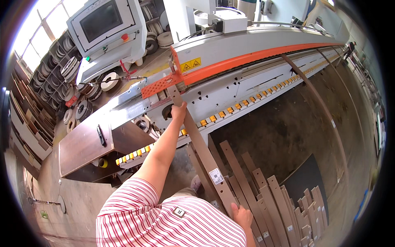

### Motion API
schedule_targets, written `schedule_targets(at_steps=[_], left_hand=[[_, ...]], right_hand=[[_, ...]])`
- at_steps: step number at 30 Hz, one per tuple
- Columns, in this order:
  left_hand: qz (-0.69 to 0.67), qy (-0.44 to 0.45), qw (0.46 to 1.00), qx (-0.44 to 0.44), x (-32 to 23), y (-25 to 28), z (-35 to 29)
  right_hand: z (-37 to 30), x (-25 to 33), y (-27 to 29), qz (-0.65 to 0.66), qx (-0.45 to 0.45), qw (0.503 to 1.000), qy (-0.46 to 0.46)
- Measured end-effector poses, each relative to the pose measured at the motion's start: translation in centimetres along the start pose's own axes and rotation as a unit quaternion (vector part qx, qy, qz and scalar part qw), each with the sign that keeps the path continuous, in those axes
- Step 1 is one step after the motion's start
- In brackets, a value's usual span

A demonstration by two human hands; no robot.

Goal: The person repeatedly picks up long wooden planks from a pile on the floor and feeds them into a large industrial machine. They guide the planks through the machine's rollers and then place the processed pieces onto a growing stack on the floor.

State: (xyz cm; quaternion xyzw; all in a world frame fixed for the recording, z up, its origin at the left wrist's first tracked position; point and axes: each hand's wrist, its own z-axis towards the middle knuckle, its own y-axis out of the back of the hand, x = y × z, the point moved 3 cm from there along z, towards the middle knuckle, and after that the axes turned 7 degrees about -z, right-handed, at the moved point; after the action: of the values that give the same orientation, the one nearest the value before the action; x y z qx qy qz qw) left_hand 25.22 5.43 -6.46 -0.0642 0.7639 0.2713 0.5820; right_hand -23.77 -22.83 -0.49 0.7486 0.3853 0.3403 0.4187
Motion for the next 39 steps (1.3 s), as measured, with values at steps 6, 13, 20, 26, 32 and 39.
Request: schedule_targets(at_steps=[6, 13, 20, 26, 32, 39], left_hand=[[0.014, -0.013, 1.000, 0.000, -0.6, 0.3, 0.7], [-0.006, -0.001, 1.000, 0.019, -2.1, -0.2, 0.0], [-0.025, -0.012, 0.999, 0.019, -1.5, -2.0, 0.5], [-0.040, -0.041, 0.998, 0.036, -3.1, -8.3, -0.4], [0.083, -0.134, 0.972, 0.175, -1.0, -13.6, 5.0], [0.227, -0.372, 0.871, 0.227, -2.4, -2.6, -6.7]], right_hand=[[0.5, 0.0, -0.2, -0.003, 0.020, 1.000, -0.001], [1.5, -0.7, -0.5, 0.004, 0.049, 0.999, -0.004], [2.7, -2.4, -0.3, 0.021, 0.004, 1.000, 0.019], [5.3, -4.7, 2.4, 0.018, -0.043, 0.999, 0.012], [8.7, -5.5, 5.9, 0.077, -0.074, 0.994, 0.003], [4.2, -3.1, -2.1, 0.145, -0.339, 0.928, 0.046]])
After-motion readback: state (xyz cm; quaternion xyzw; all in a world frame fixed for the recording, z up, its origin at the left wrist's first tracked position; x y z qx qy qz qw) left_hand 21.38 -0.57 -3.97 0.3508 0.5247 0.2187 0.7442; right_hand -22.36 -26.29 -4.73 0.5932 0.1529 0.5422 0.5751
